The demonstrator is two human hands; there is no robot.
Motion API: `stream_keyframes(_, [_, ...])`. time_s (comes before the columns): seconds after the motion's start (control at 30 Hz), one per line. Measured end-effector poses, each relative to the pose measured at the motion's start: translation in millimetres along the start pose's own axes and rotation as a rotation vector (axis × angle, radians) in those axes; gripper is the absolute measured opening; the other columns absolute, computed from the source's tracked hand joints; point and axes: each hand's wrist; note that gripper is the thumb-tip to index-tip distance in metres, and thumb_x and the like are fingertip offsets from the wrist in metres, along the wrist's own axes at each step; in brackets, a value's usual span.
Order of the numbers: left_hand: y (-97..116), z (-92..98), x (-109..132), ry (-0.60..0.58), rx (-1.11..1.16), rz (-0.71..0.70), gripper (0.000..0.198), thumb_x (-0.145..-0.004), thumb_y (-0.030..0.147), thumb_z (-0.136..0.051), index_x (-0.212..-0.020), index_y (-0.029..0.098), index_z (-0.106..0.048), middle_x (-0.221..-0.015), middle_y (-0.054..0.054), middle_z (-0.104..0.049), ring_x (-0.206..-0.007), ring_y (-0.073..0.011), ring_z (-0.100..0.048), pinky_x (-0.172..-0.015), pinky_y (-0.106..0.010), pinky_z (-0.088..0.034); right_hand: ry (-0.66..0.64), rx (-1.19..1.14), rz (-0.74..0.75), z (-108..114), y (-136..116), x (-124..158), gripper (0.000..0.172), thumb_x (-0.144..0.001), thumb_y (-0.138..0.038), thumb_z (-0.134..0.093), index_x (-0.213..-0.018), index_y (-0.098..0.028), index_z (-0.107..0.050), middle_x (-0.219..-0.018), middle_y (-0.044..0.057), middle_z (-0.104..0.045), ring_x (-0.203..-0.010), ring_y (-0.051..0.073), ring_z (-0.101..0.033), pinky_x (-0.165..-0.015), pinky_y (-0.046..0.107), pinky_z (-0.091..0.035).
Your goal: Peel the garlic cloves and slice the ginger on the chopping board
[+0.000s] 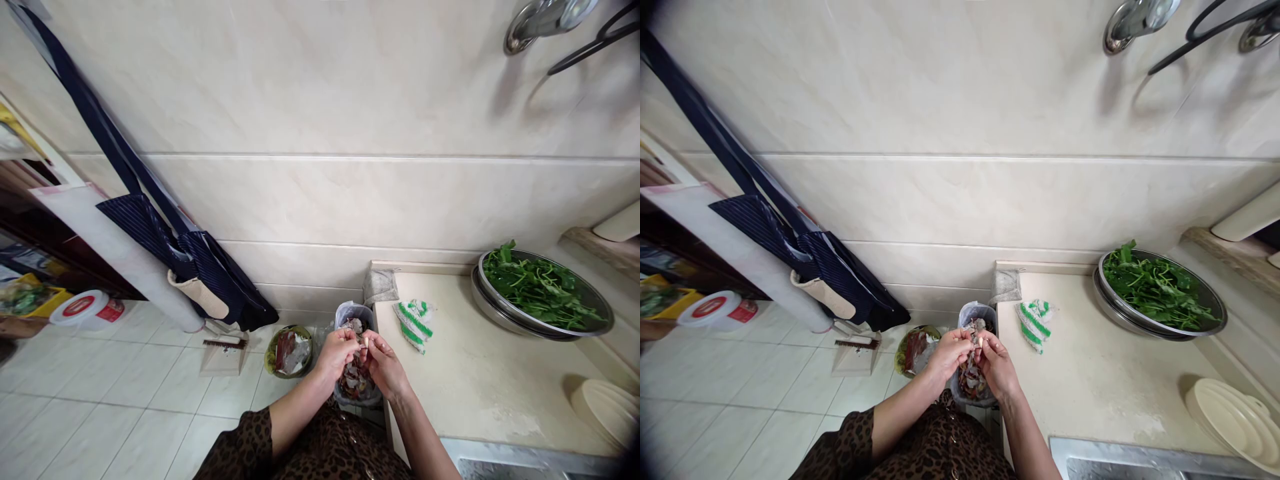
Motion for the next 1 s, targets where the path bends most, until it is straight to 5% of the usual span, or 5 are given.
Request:
stream_keyframes(0.17, [2, 1.8, -1, 0.018, 0.002, 0.002, 0.020, -0.049, 0.015, -0.066, -0.057, 0.016, -0.048, -0.048, 0.008, -0.043, -0.038, -0.0024, -0.034, -0.039, -0.018, -0.017, -0.034, 0.128, 0.013, 6, -3, 1, 0.022, -0.074, -0.041, -0.068, -0.081, -0.023, -0.056, -0.067, -0.003, -0.054, -0.059, 0.012, -0.047, -0.058, 0.024, -0.039])
stream_keyframes(0.4, [-5, 7.3, -3, 0.028, -0.180, -0.013, 0.010, -0.054, 0.016, -0.059, -0.057, 0.016, -0.049, -0.047, 0.008, -0.039, -0.038, -0.0032, -0.027, -0.040, -0.019, -0.015, 0.255, 0.206, 0.245, 21, 3, -11, 0.023, -0.069, -0.039, -0.072, -0.072, -0.021, -0.058, -0.066, -0.003, -0.056, -0.058, 0.011, -0.044, -0.055, 0.023, -0.036])
stream_keyframes(0.5, [-11, 12.5, -8, 0.081, -0.443, -0.138, 0.002, -0.059, 0.015, -0.057, -0.059, 0.015, -0.056, -0.050, 0.005, -0.047, -0.043, -0.0062, -0.036, -0.044, -0.020, -0.025, 0.261, 0.163, 0.231, 28, 0, -12, 0.024, -0.069, -0.041, -0.071, -0.073, -0.021, -0.058, -0.073, -0.002, -0.060, -0.057, 0.011, -0.045, -0.055, 0.024, -0.038])
stream_keyframes(0.67, [-9, 13.9, -10, -0.001, -0.878, -0.496, 0.020, -0.077, 0.019, -0.051, -0.064, 0.016, -0.066, -0.066, -0.003, -0.065, -0.063, -0.0138, -0.054, -0.062, -0.025, -0.039, 0.224, 0.153, 0.173, 30, -1, -9, 0.025, -0.064, -0.038, -0.076, -0.075, -0.021, -0.062, -0.079, 0.001, -0.064, -0.065, 0.014, -0.053, -0.061, 0.027, -0.043])
stream_keyframes(1.0, [2, -1.9, 7, 0.095, -0.809, -0.643, 0.025, -0.070, 0.012, -0.064, -0.094, 0.018, -0.063, -0.085, -0.003, -0.071, -0.069, -0.0141, -0.065, -0.067, -0.024, -0.049, 0.242, 0.306, 0.211, 28, 3, -7, 0.024, -0.064, -0.039, -0.075, -0.066, -0.018, -0.063, -0.058, -0.003, -0.057, -0.054, 0.012, -0.046, -0.053, 0.025, -0.035])
Point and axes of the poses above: each hand's wrist, its own x-axis away from the middle knuckle, its own z-axis out of the back of the hand, y = z × x
